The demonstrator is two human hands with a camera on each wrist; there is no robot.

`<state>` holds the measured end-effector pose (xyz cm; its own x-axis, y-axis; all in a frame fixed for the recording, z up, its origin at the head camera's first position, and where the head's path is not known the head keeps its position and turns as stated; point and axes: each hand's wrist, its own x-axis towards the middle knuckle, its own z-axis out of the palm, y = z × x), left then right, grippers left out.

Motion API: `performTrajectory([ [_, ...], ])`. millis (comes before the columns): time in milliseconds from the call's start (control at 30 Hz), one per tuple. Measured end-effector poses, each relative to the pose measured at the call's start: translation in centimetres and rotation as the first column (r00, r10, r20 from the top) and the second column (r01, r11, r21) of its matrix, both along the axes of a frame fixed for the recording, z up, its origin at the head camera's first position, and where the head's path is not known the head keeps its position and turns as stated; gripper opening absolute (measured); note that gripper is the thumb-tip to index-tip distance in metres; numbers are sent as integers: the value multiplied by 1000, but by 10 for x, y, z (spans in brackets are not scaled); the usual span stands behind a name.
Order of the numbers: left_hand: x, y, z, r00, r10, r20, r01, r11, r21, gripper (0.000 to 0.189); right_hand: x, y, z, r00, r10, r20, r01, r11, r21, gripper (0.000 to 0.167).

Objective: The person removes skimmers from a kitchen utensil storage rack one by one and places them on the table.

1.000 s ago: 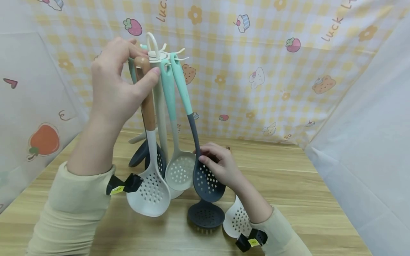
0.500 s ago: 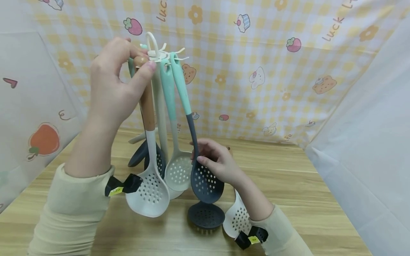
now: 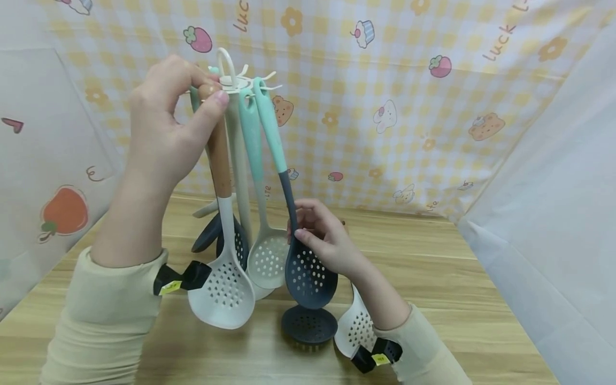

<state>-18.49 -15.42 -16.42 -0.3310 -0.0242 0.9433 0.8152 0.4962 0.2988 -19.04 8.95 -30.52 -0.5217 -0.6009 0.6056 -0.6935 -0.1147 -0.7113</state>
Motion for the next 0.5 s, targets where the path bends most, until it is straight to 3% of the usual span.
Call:
performTrajectory([
  [233,2,1,1,1000,-3,-6,2,1000,-2,31,2,-3,-5,995,-94,-28,93,995,-18,39],
  [400,3,1,1,1000,-6,-14,6,1000,-1,31,0,-6,-9,997,-77,-29,75,995,-58,40],
  [500,3,0,2,1000,-4,-16,4,1000,-3,31,-2,-5,-8,999,-40,-13,38,988,-150,42],
])
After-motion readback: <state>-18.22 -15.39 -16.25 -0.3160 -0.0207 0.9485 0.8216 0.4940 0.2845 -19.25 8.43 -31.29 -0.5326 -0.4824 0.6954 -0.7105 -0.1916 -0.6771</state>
